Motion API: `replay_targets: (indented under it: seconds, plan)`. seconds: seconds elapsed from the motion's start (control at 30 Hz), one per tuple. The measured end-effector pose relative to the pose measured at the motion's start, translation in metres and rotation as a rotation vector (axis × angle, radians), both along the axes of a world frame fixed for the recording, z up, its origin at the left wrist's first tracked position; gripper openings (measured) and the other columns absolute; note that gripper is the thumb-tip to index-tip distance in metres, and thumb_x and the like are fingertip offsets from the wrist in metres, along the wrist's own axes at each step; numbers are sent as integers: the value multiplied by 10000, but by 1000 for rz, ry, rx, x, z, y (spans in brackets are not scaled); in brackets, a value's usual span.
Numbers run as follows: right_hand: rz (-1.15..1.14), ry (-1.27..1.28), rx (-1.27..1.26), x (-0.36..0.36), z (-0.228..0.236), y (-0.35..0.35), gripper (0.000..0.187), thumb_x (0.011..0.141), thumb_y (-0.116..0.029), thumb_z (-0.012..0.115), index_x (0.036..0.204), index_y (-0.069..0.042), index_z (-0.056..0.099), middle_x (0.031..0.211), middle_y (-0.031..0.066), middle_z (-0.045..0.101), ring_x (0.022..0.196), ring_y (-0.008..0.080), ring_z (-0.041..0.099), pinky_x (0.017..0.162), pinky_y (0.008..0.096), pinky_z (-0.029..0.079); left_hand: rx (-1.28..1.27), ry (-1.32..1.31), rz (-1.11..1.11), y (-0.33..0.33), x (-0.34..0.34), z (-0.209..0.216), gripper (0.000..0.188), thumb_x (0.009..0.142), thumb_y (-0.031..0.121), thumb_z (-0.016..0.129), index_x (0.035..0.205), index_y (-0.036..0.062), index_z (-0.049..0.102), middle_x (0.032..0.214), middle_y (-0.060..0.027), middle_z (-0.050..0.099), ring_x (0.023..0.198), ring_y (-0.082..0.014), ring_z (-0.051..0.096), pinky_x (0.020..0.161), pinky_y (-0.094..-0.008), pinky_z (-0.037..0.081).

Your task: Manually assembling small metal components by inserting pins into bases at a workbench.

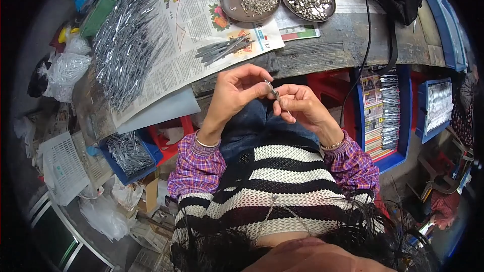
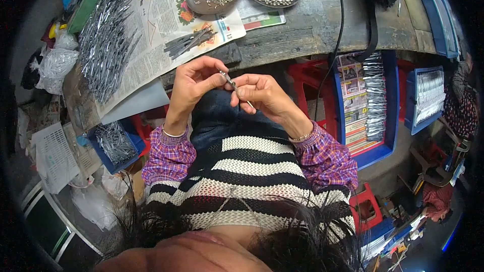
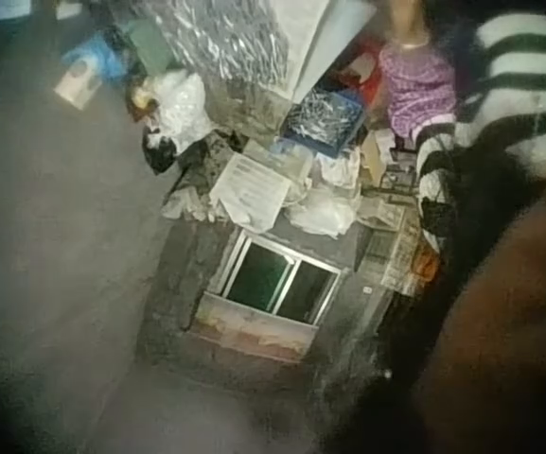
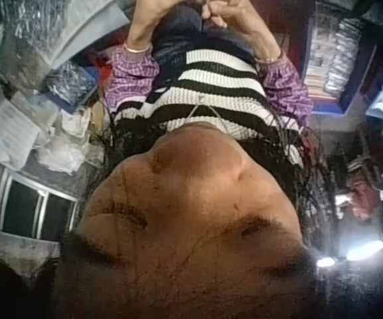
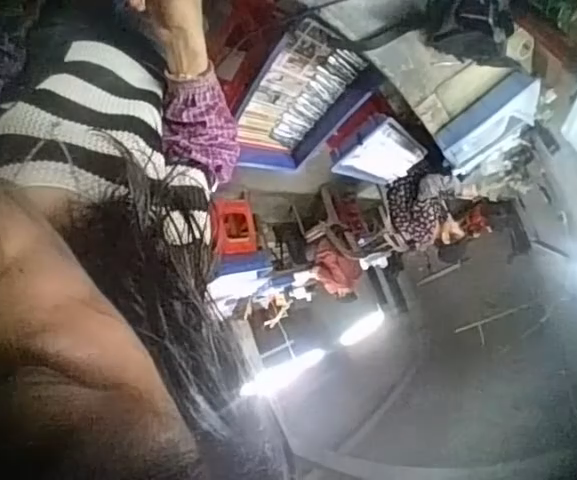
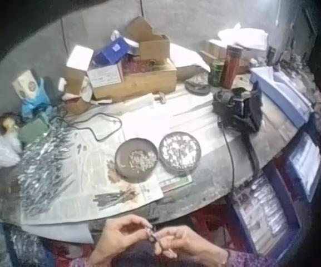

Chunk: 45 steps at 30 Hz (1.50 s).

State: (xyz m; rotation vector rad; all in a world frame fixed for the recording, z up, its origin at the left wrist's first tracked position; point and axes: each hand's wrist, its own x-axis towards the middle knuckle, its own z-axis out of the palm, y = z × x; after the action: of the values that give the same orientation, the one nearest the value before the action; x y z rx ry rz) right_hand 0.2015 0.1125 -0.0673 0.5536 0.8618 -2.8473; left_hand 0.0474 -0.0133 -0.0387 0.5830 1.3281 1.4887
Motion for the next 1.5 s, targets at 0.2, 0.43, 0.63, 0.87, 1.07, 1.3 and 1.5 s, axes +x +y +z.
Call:
replay_targets:
  seconds: [0.2,0.43,0.63,0.87,1.07,1.3,1.5]
  plan:
    - [3,11,-74,0,-1,1,252,844,-110,592,1057,24,574,764,71,607,511,53,458,459,162,352,-57,60,11,1,3,2,114,836,60,624,919,-18,621,765,-65,641,711,-111,618,635,-211,473]
    - [-3,-2,-148,1,0,0,248,854,-140,594,1044,15,554,732,53,570,490,41,405,436,156,318,-48,76,13,2,5,2,109,836,63,626,912,-15,625,771,-49,647,706,-91,615,627,-199,474]
    - [2,23,-151,1,-3,0,256,850,-160,605,1040,6,561,748,47,564,479,40,379,431,157,305,-12,76,44,1,8,0,99,841,65,622,902,-12,621,798,-49,639,721,-91,610,642,-198,471]
    - [-124,65,284,1,4,1,334,773,12,603,1105,6,569,1019,56,600,879,91,543,815,228,443,287,-68,312,-4,11,9,76,831,42,568,874,-19,576,886,-140,638,836,-201,614,811,-319,471]
    - [-283,184,232,6,-1,5,364,733,51,586,1094,7,565,1046,43,573,859,79,492,792,208,419,-7,122,147,-12,23,8,116,810,-8,590,924,-4,609,806,-28,612,726,-72,575,675,-201,460]
    - [-444,280,208,2,-7,1,423,715,62,598,1130,2,535,1061,52,545,867,87,467,766,225,419,-30,159,47,-11,43,-5,152,816,-13,605,966,-2,579,874,-5,575,760,-67,559,701,-200,450]
    - [-487,321,233,2,-7,1,424,711,77,591,1124,-4,536,1084,57,529,868,95,459,762,236,422,-54,180,-19,-13,44,-8,192,820,-12,604,1012,-7,587,924,-28,587,825,-71,556,746,-203,449]
